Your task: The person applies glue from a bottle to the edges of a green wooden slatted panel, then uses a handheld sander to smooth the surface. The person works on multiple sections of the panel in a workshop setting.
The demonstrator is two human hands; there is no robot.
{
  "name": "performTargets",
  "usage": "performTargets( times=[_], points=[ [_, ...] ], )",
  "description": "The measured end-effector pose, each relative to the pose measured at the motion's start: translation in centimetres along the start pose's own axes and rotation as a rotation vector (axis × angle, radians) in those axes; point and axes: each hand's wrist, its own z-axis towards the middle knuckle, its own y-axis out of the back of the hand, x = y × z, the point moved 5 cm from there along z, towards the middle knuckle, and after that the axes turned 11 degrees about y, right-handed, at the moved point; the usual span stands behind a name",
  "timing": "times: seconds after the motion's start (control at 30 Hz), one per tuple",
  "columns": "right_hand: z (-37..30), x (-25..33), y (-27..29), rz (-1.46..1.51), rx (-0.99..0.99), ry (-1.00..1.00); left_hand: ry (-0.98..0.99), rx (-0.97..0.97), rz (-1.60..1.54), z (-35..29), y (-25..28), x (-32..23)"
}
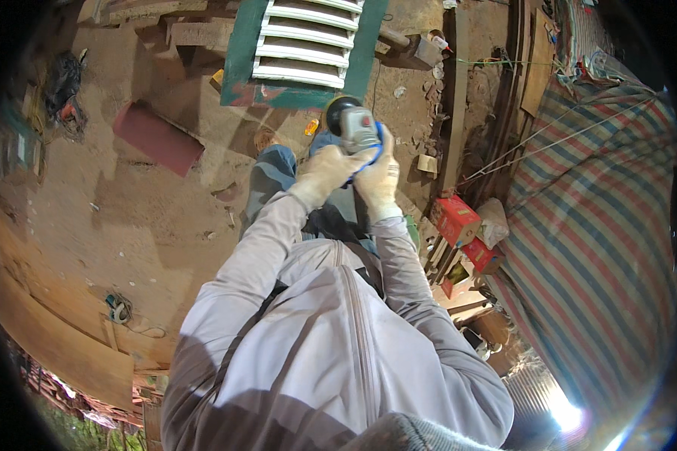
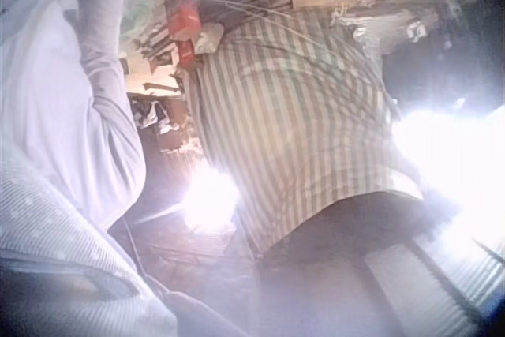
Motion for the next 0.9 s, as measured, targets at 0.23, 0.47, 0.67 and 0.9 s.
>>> performTargets(
  times=[0.23, 0.47, 0.67, 0.9],
  points=[
    [0.5, 4.4, -3.1, -0.036, 0.226, 0.071, 0.001, -0.085, -0.402, -1.5, 3.1, 3.4],
    [2.2, -2.6, 6.7, -0.181, 0.054, -0.066, 0.003, 0.042, 0.024, 6.4, -8.0, -0.3],
    [2.9, -10.8, 20.6, 0.331, -0.475, -0.152, -0.13, 0.251, 0.225, 5.6, -16.6, -3.3],
    [8.9, -21.8, 38.4, 0.992, -0.745, -0.039, 0.174, 0.262, 0.175, 15.0, -31.5, -9.8]
  ],
)
